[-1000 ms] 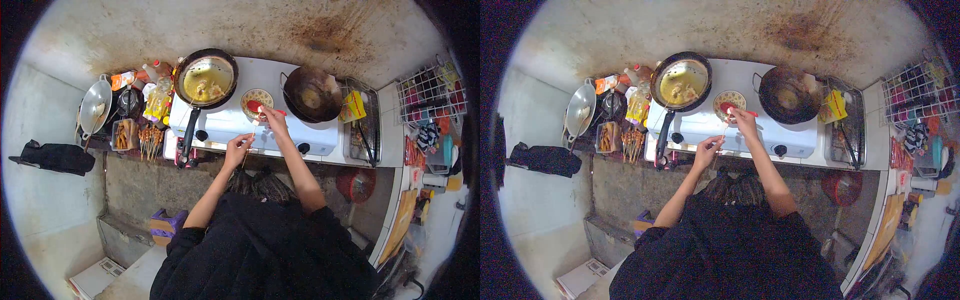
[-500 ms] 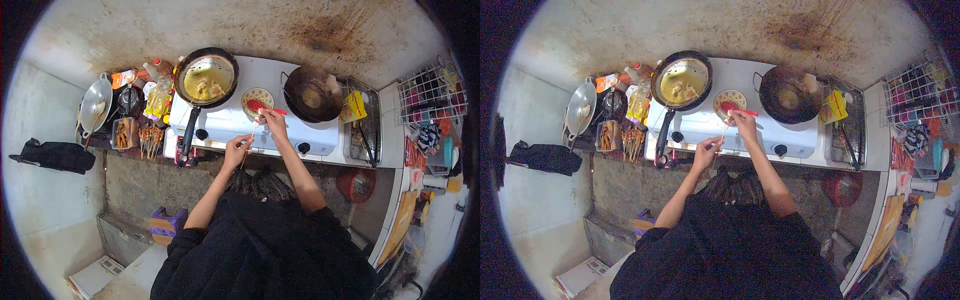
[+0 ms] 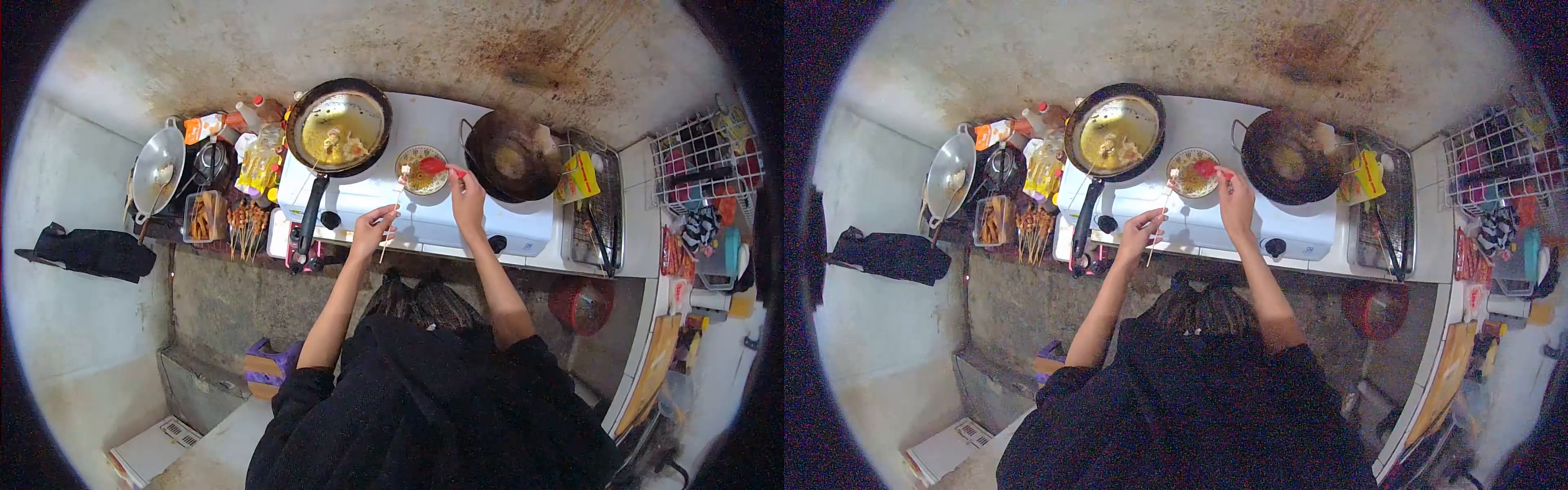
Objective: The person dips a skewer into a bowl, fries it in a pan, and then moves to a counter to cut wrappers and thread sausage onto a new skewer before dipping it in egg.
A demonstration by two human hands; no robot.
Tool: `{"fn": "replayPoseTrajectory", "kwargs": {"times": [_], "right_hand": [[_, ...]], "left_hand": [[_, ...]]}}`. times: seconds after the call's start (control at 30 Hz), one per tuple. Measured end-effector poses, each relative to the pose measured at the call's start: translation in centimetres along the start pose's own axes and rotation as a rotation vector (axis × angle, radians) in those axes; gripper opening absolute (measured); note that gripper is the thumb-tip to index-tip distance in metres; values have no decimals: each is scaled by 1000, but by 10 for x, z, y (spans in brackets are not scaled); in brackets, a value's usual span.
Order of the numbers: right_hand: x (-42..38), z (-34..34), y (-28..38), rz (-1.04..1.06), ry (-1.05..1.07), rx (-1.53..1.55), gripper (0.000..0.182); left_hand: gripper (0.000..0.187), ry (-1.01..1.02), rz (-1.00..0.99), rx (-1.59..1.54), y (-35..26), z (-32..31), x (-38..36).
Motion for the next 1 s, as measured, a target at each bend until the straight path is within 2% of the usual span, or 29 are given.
{"fn": "replayPoseTrajectory", "kwargs": {"times": [0.07, 0.2, 0.27, 0.3, 0.37, 0.4, 0.47, 0.5, 0.57, 0.7, 0.77, 0.9, 1.0], "right_hand": [[-4, 8, 12, 425, 12, -368, 20], [-15, 6, 17, 398, -46, -337, 19], [-17, 2, 0, 55, -59, -220, 20], [-16, -1, -5, 54, -60, -221, 20], [-12, -6, -20, -168, -74, -10, 24], [-11, -5, -26, -167, -77, -11, 24], [-9, 0, -31, -363, -32, 234, 28], [-8, 2, -32, -361, -29, 233, 28], [-9, 13, -17, -260, -124, 317, 31], [-17, 19, 16, -129, -120, 234, 27], [-20, 17, 30, 18, -54, 114, 21], [-17, 22, 39, 84, -100, 45, 16], [-18, 25, 40, 154, -47, -4, 19]], "left_hand": [[26, 4, 2, 8, 1, 3, 1], [27, -17, -10, 56, -5, 6, 1], [27, -21, -18, 54, -7, 6, 4], [27, -26, -26, 54, -8, 6, 6], [26, -25, -28, 66, -7, 6, 11], [25, -27, -31, 77, -7, 6, 13], [26, -27, -45, 89, -7, 4, 17], [26, -29, -57, 101, -7, 4, 18], [26, -45, -65, 89, -5, 2, 22], [26, -15, -47, 50, -5, -6, 26], [26, 0, -22, 42, -7, -11, 26], [26, 46, 34, -2, -7, -15, 25], [26, 70, 29, -46, -5, -14, 26]]}}
Point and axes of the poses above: each hand's wrist, its own x-axis towards the middle knuckle, its own z-axis out of the back of the hand, y = z × x, the point moved 2 cm from there along x, towards the middle knuckle, and after that the axes turned 8 degrees about -z, right-handed, at the moved point
